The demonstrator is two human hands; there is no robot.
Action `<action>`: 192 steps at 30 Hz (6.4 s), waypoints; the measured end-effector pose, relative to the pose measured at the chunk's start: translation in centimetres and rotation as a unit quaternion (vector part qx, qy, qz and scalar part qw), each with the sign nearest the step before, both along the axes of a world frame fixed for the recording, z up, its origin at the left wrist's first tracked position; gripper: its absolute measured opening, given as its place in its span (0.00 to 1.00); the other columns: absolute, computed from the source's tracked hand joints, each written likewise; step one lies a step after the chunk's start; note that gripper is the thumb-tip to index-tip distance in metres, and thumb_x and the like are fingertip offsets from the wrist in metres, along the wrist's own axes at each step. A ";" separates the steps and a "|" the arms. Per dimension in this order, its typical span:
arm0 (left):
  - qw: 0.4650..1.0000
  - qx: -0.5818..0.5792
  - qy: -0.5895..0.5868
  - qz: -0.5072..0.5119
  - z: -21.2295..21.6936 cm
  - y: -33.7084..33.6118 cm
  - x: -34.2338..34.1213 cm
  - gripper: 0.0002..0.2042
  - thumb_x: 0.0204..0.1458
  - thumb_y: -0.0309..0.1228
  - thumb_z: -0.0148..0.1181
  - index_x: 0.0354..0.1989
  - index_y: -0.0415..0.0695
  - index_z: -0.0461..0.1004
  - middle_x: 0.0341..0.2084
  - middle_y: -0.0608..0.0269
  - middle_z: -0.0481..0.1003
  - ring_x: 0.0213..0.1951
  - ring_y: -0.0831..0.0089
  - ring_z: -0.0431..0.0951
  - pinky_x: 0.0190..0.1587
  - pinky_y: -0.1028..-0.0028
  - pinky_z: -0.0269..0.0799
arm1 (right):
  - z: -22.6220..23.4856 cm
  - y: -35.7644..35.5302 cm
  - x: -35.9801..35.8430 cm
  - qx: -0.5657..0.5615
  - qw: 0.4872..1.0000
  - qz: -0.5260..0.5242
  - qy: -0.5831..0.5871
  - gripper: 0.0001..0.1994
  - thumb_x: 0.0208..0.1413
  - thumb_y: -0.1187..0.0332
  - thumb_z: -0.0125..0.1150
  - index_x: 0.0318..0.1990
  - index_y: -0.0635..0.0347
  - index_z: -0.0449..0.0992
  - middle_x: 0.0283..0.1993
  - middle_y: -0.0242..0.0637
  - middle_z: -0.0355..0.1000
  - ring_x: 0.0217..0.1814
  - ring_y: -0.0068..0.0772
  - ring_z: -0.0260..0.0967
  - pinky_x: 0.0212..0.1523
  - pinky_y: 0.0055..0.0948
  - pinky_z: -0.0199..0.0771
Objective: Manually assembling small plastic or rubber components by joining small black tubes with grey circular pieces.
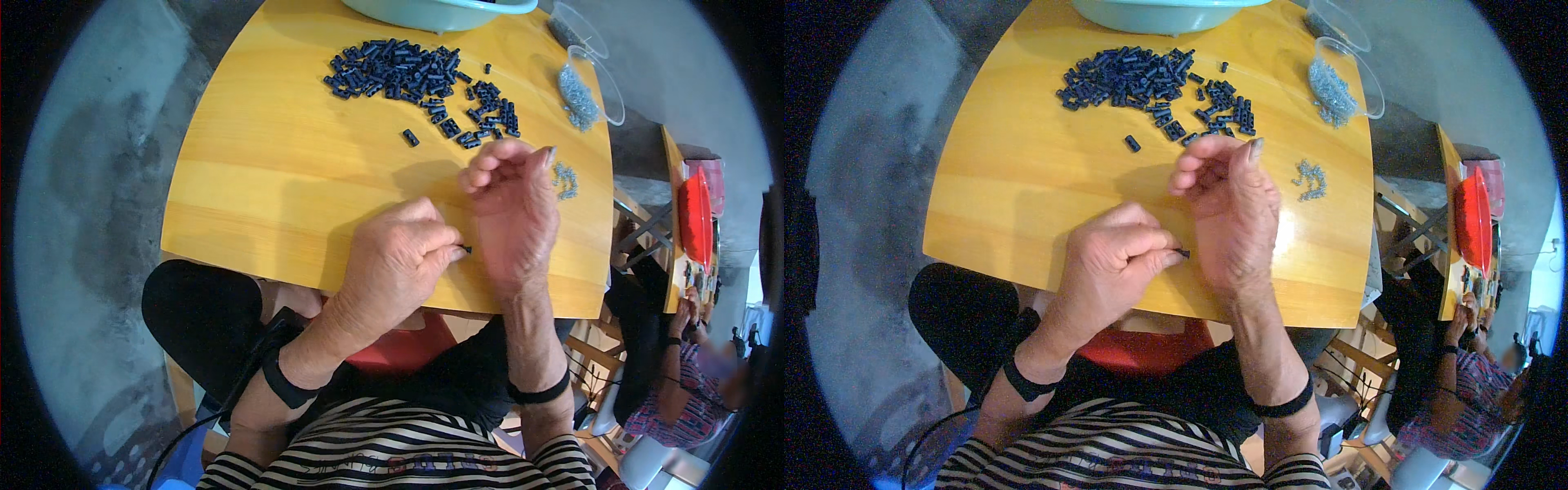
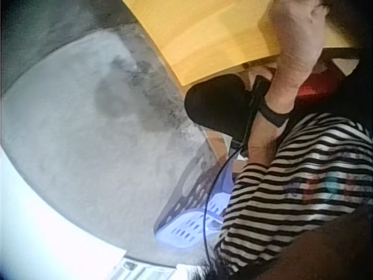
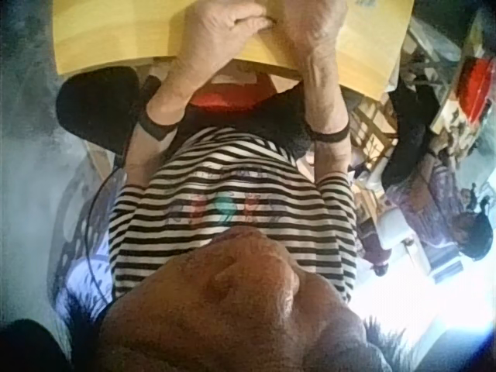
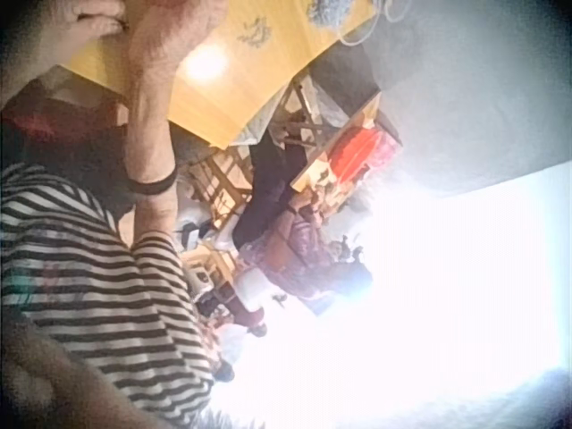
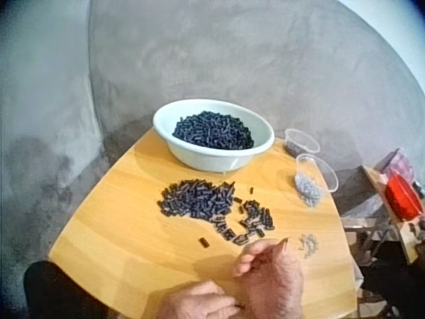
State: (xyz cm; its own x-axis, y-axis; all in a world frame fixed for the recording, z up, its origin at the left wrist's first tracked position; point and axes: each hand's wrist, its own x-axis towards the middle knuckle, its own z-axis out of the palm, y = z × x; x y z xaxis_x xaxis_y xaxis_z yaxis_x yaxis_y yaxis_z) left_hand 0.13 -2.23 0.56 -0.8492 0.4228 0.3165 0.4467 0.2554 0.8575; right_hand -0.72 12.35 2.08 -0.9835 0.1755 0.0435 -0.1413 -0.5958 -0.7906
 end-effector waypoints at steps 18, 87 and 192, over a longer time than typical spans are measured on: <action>0.975 0.132 -0.178 -0.014 0.9 0.5 0.5 0.03 0.45 0.21 0.63 0.30 0.36 0.79 0.20 0.66 0.72 0.21 0.81 0.69 0.24 0.80 0.65 | 1.3 2.1 5.5 0.272 0.952 0.030 -0.136 0.04 0.51 0.74 0.62 0.34 0.64 0.76 0.25 0.27 0.71 0.24 0.15 0.63 0.26 0.15 0.64; 0.992 -0.038 0.110 -0.042 -0.1 2.8 -0.4 0.04 0.38 0.24 0.64 0.25 0.40 0.78 0.22 0.59 0.72 0.26 0.64 0.75 0.29 0.69 0.72 | 3.6 1.5 0.6 0.219 0.975 -0.012 0.028 0.18 0.63 0.57 0.48 0.41 0.63 0.76 0.29 0.30 0.71 0.29 0.19 0.65 0.31 0.18 0.66; 0.986 -0.106 0.090 0.092 4.2 -3.3 -3.8 0.07 0.42 0.26 0.63 0.31 0.40 0.79 0.23 0.56 0.75 0.26 0.64 0.76 0.30 0.70 0.70 | 2.3 21.1 12.3 0.764 0.583 -0.263 -0.088 0.13 0.49 0.78 0.58 0.44 0.62 0.75 0.37 0.41 0.73 0.35 0.32 0.72 0.37 0.25 0.71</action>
